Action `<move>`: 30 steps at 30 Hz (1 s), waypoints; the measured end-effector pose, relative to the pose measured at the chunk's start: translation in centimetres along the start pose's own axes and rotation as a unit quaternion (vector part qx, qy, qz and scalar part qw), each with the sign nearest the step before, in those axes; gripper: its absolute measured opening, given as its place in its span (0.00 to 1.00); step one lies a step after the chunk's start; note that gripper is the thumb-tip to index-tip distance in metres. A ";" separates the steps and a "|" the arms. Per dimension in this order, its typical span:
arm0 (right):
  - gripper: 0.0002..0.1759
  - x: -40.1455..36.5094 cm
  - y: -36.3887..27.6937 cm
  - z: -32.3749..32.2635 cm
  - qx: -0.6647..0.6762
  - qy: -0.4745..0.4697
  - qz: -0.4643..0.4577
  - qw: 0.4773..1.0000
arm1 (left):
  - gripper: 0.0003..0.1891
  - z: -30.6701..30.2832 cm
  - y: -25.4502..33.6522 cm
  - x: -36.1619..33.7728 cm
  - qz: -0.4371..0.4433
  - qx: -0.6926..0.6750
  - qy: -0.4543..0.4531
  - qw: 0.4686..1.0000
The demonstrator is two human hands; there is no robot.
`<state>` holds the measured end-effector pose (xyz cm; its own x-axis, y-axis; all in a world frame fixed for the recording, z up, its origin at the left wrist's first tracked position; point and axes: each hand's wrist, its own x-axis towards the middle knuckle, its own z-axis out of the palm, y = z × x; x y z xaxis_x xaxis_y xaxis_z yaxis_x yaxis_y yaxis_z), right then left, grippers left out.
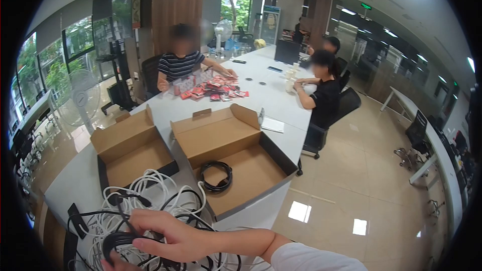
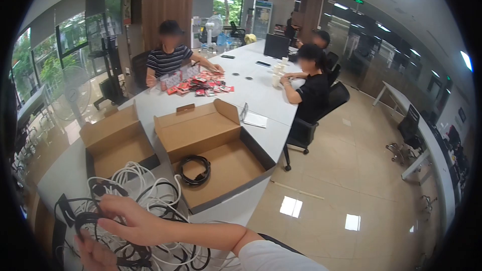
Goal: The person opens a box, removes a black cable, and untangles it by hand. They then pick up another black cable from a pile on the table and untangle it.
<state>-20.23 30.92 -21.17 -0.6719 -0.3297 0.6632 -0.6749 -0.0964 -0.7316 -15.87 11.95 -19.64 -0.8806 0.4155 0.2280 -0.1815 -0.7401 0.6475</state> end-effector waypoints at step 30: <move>0.12 -0.2 -3.2 -0.6 -0.008 -0.047 0.044 0.998 | 0.34 -7.7 -3.4 2.0 0.316 0.743 0.127 0.576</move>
<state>-18.11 31.86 -18.89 -0.6975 -0.4236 0.5780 -0.6199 -0.0480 -0.7832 -20.41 11.22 -26.94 -0.6349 0.0807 0.7684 0.6195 0.6475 0.4439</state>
